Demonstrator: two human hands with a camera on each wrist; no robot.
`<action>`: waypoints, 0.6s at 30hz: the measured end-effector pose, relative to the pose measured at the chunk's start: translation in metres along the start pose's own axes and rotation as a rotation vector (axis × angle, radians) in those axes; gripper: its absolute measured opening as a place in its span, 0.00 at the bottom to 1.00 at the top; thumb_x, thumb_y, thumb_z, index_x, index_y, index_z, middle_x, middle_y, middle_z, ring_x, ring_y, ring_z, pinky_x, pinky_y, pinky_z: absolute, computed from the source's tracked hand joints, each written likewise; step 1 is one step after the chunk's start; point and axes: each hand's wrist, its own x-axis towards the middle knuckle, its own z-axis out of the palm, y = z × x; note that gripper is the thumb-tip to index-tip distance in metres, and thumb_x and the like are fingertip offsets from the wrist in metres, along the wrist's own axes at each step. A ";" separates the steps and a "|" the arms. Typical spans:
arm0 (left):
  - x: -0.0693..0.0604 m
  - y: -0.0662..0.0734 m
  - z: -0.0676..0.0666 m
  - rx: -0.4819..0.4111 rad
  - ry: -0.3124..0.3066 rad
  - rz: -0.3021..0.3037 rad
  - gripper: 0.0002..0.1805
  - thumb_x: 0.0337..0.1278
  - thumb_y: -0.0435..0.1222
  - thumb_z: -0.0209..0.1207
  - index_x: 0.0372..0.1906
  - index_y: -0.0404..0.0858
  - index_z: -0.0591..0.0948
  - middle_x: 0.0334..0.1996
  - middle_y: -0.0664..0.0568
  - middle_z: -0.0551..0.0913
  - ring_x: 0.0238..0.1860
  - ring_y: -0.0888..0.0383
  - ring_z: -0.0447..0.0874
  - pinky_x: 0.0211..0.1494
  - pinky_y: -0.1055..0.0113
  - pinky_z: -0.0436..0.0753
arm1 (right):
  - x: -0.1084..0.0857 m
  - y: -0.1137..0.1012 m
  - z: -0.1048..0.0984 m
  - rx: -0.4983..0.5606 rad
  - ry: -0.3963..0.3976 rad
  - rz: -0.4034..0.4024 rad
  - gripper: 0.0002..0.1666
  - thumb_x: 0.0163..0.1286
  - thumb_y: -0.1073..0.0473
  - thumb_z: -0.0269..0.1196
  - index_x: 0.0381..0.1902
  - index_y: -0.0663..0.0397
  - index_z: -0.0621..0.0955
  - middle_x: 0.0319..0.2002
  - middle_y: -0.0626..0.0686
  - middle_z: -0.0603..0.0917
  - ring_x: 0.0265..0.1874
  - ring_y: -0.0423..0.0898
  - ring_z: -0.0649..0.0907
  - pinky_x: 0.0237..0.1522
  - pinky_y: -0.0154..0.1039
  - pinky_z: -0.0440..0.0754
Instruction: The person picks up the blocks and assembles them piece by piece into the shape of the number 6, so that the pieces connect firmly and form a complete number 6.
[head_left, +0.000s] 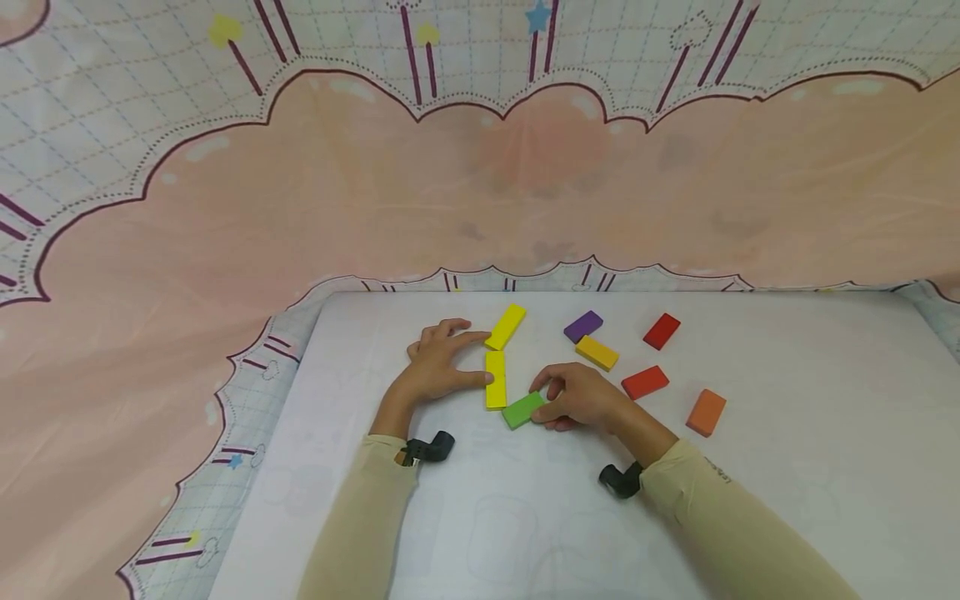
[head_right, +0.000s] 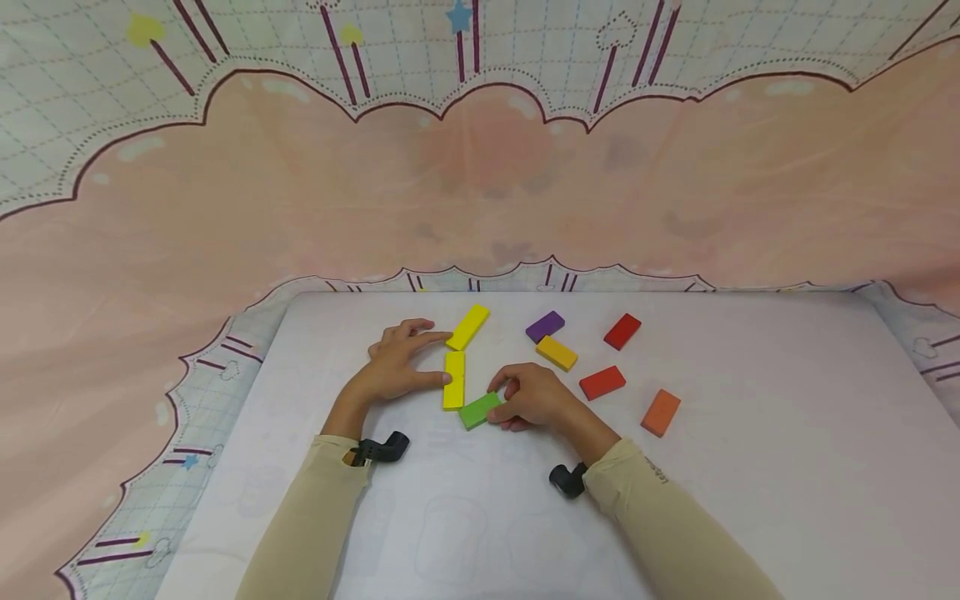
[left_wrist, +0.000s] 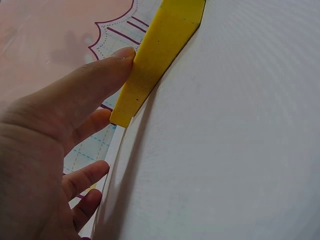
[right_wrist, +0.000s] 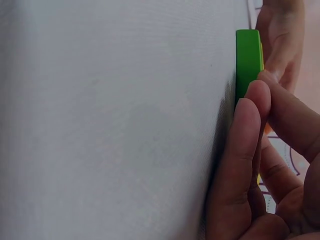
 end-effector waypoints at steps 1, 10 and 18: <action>0.000 0.000 0.000 0.000 0.001 -0.001 0.39 0.51 0.60 0.69 0.71 0.63 0.74 0.77 0.53 0.62 0.72 0.42 0.56 0.62 0.39 0.58 | 0.000 0.000 0.000 -0.002 0.000 -0.003 0.21 0.59 0.56 0.77 0.50 0.43 0.85 0.40 0.55 0.79 0.28 0.48 0.84 0.32 0.33 0.83; 0.001 -0.001 0.001 0.001 0.004 -0.008 0.39 0.50 0.61 0.69 0.71 0.63 0.74 0.77 0.53 0.62 0.73 0.42 0.56 0.62 0.39 0.58 | 0.001 0.003 -0.003 0.051 -0.024 0.010 0.20 0.60 0.57 0.76 0.51 0.44 0.85 0.39 0.55 0.80 0.29 0.47 0.86 0.34 0.34 0.85; 0.001 -0.001 0.001 0.002 -0.002 -0.012 0.40 0.50 0.62 0.69 0.72 0.63 0.74 0.77 0.53 0.62 0.73 0.43 0.56 0.62 0.40 0.57 | 0.000 0.002 -0.003 0.068 -0.017 0.019 0.19 0.61 0.58 0.76 0.50 0.44 0.85 0.40 0.55 0.79 0.29 0.47 0.86 0.34 0.34 0.85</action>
